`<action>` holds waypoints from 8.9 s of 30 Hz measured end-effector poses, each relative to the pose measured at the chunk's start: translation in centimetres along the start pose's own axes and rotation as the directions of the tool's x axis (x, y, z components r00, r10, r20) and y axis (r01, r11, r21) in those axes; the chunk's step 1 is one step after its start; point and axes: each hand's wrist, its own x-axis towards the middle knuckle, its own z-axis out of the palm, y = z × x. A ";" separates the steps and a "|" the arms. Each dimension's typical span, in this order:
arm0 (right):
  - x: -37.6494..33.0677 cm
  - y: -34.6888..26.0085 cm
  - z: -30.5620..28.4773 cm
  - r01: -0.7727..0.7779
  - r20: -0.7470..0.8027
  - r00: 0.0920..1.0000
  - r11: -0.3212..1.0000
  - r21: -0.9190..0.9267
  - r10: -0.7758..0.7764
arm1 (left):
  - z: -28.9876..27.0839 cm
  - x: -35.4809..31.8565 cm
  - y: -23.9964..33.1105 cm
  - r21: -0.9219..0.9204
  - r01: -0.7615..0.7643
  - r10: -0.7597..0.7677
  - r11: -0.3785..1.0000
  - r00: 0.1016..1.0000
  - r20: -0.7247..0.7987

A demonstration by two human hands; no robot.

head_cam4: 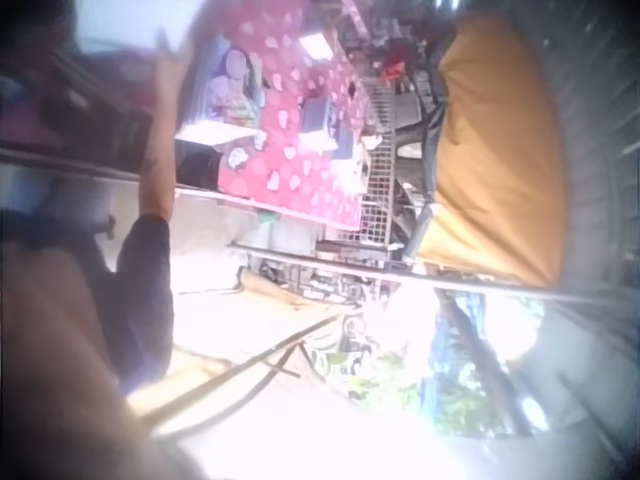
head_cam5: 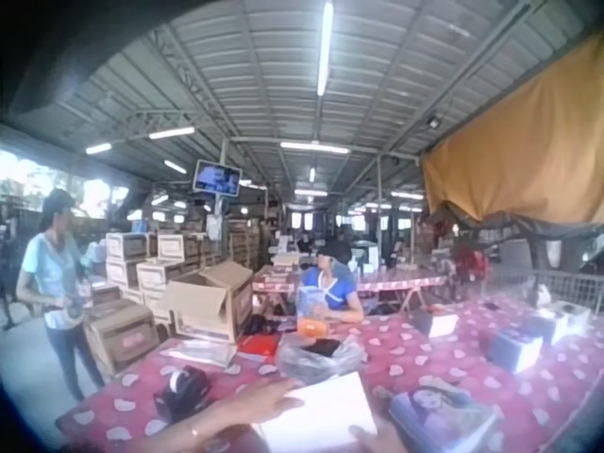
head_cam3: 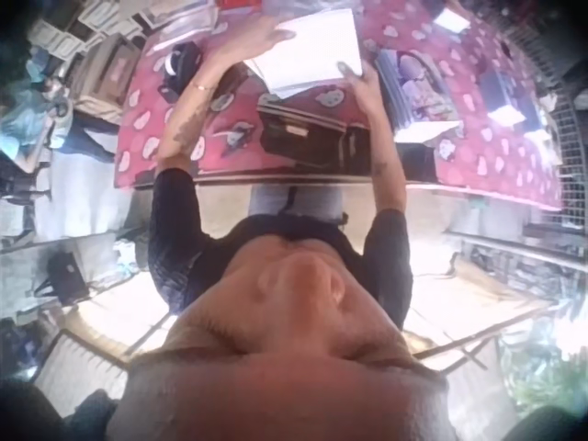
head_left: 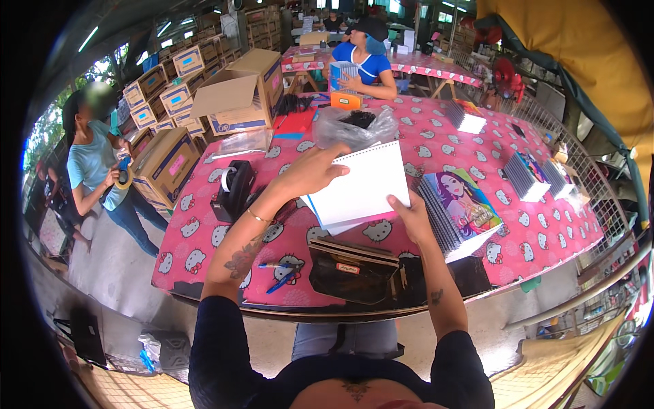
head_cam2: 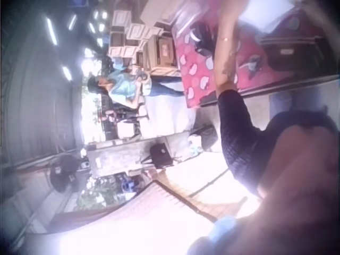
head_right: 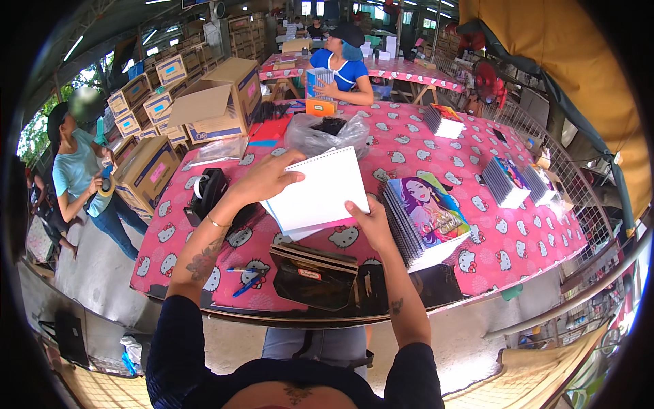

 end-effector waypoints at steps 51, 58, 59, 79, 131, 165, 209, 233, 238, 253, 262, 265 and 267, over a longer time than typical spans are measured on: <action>-16.1 6.0 1.4 0.125 0.006 0.990 0.842 -0.525 -0.143 | 12.7 -13.7 7.2 0.378 -0.143 0.192 0.915 0.977 -0.095; -14.1 2.4 4.7 0.168 -0.240 0.960 0.983 0.080 -0.144 | 15.7 -17.6 3.8 -0.574 0.171 -0.518 0.801 0.680 -0.519; -14.2 3.0 4.6 0.118 -0.211 0.970 0.993 -0.023 -0.120 | 16.3 -18.1 4.0 -0.709 0.160 -0.582 0.686 0.706 -0.404; -12.0 -6.9 7.5 0.457 0.214 0.833 0.415 -0.787 -0.511 | 9.2 -15.3 -7.8 0.333 0.268 -0.028 0.904 0.815 -0.579; -8.9 -5.3 9.3 0.363 0.385 0.921 0.496 -0.789 -0.061 | 13.1 -20.3 6.2 0.426 0.097 -0.067 0.900 0.994 -0.084; -9.8 -6.9 4.3 0.366 0.401 0.916 0.392 -0.844 0.009 | 12.3 -13.1 5.6 0.563 -0.008 0.076 0.827 0.992 -0.097; -13.3 0.7 -0.5 -0.005 0.174 0.983 0.966 -0.259 0.051 | 16.3 -13.6 7.3 0.429 -0.246 0.247 0.869 0.968 0.054; -13.1 -1.0 1.7 0.156 0.026 0.987 0.900 -0.407 -0.159 | 17.4 -12.9 7.0 0.319 -0.270 0.293 0.908 0.956 -0.023; -13.7 -2.2 1.4 0.164 -0.086 0.972 0.893 -0.418 -0.219 | 13.3 -9.7 7.7 0.115 -0.258 0.268 0.959 0.960 -0.082; -9.8 -4.6 -1.6 0.095 0.277 0.961 0.928 -0.361 0.009 | 12.7 -9.2 6.4 0.033 -0.230 0.230 0.973 0.973 0.003; -12.6 -4.5 2.1 0.204 0.013 0.969 0.766 -0.609 -0.248 | 12.2 -10.8 7.4 0.214 -0.269 0.276 0.939 0.961 -0.005; -14.3 -3.7 3.2 0.260 0.011 0.929 0.634 -0.728 -0.369 | 12.3 -10.8 7.3 0.164 -0.290 0.295 0.943 0.955 -0.008; -14.3 -2.5 3.5 0.329 0.010 0.867 0.558 -0.762 -0.498 | 12.5 -10.6 7.5 0.131 -0.306 0.314 0.943 0.948 -0.044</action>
